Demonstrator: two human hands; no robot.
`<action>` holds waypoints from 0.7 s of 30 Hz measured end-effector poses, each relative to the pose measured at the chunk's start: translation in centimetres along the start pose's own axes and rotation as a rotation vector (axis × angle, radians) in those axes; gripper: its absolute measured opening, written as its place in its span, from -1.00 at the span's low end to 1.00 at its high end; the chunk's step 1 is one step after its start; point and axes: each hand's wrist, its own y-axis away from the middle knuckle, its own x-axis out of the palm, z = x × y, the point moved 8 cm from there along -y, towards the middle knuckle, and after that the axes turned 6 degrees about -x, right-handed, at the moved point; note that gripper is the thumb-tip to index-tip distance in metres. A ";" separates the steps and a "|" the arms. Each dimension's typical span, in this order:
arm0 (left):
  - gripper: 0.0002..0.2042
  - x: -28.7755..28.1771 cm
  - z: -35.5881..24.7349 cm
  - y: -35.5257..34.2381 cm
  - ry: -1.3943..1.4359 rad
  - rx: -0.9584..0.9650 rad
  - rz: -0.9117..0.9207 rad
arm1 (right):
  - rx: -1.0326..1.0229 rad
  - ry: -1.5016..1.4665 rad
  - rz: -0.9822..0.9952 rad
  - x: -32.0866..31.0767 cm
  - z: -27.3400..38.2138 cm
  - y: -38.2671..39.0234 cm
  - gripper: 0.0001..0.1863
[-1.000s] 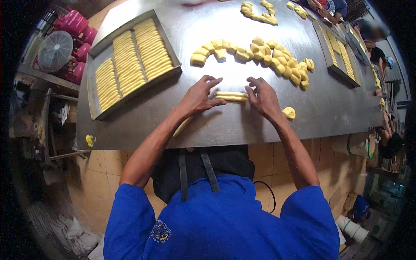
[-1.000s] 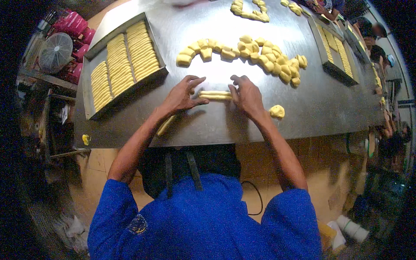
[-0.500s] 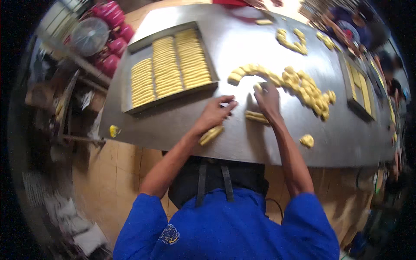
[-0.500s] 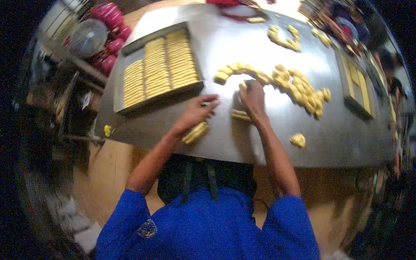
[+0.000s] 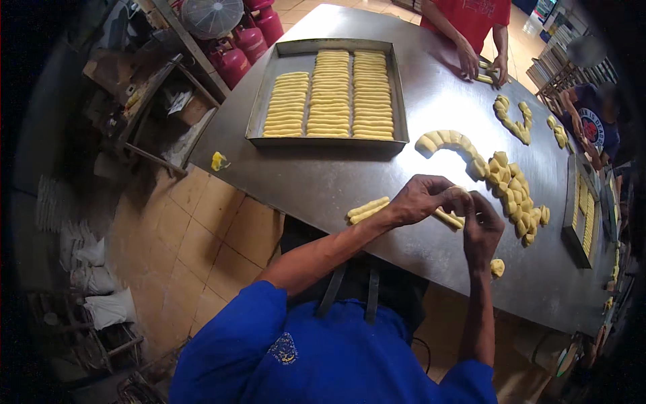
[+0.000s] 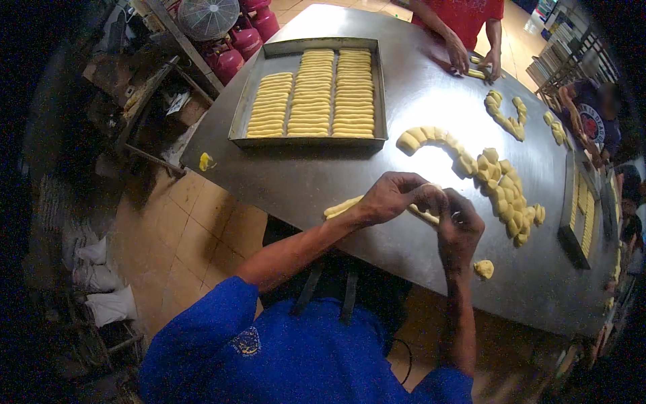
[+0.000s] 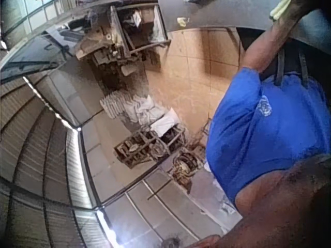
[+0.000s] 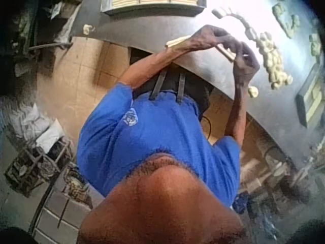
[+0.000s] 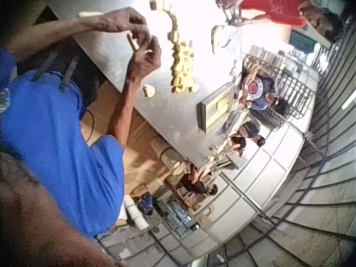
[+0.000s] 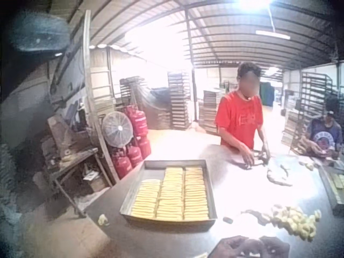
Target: Shaping individual pieces of dough and arranging them neatly on a baking tray.
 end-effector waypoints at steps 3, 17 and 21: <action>-0.76 -0.1 -1.0 0.1 -0.045 0.096 0.001 | 0.271 -0.225 0.089 0.9 0.8 -1.0 -0.63; -0.56 -3.6 4.1 -8.9 -0.822 -0.283 0.102 | 0.357 0.068 0.595 0.2 -8.7 -6.7 -0.53; -0.40 -3.9 8.2 -13.1 -1.502 -0.440 -0.036 | 0.231 0.454 0.726 -0.2 -16.8 -6.3 -0.45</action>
